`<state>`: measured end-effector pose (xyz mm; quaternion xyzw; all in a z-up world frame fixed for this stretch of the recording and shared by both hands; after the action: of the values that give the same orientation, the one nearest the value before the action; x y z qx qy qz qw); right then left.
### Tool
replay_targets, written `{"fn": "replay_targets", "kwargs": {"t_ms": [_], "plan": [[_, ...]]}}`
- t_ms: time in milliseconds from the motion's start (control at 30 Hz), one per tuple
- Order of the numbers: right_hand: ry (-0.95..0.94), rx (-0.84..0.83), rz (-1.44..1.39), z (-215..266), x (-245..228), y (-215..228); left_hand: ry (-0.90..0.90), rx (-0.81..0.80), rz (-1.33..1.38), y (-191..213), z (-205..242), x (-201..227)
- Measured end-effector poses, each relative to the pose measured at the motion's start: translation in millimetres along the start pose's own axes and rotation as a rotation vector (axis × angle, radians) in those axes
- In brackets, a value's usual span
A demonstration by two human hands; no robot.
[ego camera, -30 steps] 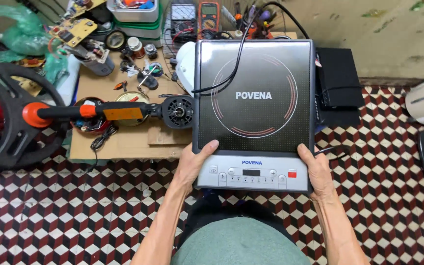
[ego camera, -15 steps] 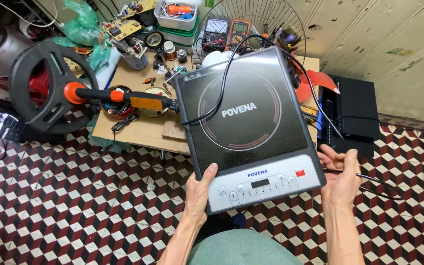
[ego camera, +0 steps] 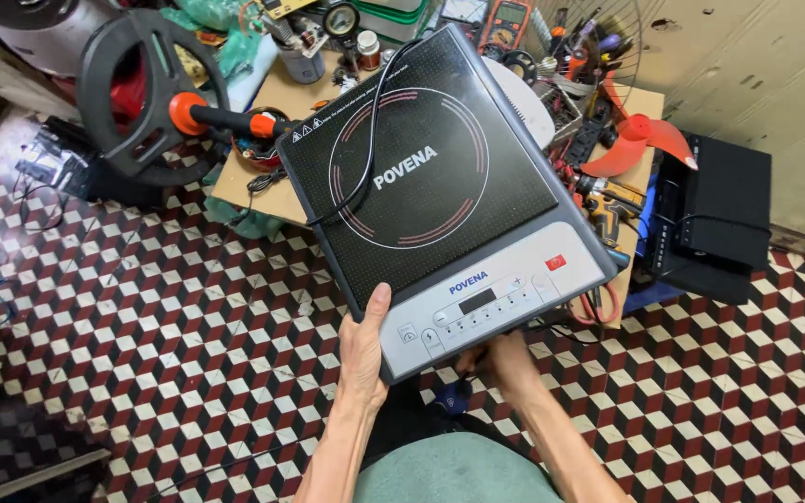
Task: Moving and inspecting an induction cooker on a workbench.
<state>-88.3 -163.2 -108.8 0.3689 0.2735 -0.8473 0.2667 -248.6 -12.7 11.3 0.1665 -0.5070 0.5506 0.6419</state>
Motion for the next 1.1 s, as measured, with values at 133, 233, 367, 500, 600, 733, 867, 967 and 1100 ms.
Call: {"fn": "replay_targets", "kwargs": {"t_ms": [133,233,367,500,600,733,867,967,1100], "plan": [[0.0,-0.284,0.296,37.2,-22.2,-76.6,-0.023,0.013,0.023,26.0,-6.3,-16.0],[-0.053,-0.435,0.31,54.0,-24.8,-116.7,-0.026,0.024,-0.011,37.9,-9.7,-12.8],[-0.142,-0.397,0.472,45.7,-4.4,-140.0,-0.013,0.05,0.117,59.1,-19.6,-4.8],[-0.216,-0.47,0.529,47.8,-0.2,-187.1,0.002,0.105,0.119,103.1,-32.9,2.3],[-0.257,-0.517,0.588,39.3,9.3,-218.1,0.007,0.111,0.124,131.5,-41.6,15.4],[-0.254,-0.618,0.608,20.6,17.5,-244.5,0.0,0.137,0.079,172.6,-53.4,35.2],[-0.179,-0.338,0.766,-14.7,6.5,-209.2,-0.025,0.206,0.043,217.0,-70.2,50.4],[-0.17,-0.217,0.848,-36.8,14.9,-160.2,-0.053,0.249,-0.012,240.9,-79.3,62.4],[-0.275,-0.063,0.646,-39.8,16.6,-95.4,-0.167,0.245,-0.085,244.5,-82.0,98.5]]}}
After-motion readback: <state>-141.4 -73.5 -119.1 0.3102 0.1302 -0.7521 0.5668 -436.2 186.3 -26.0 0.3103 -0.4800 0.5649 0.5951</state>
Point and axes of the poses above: each hand's wrist, its own z-axis away from the middle knuckle, its own y-axis out of the back of the hand, x = y × z, the point moved 9 cm from there along -z, towards the middle knuckle, and after that the axes turned 7 degrees about -z, right-handed, at the moved point
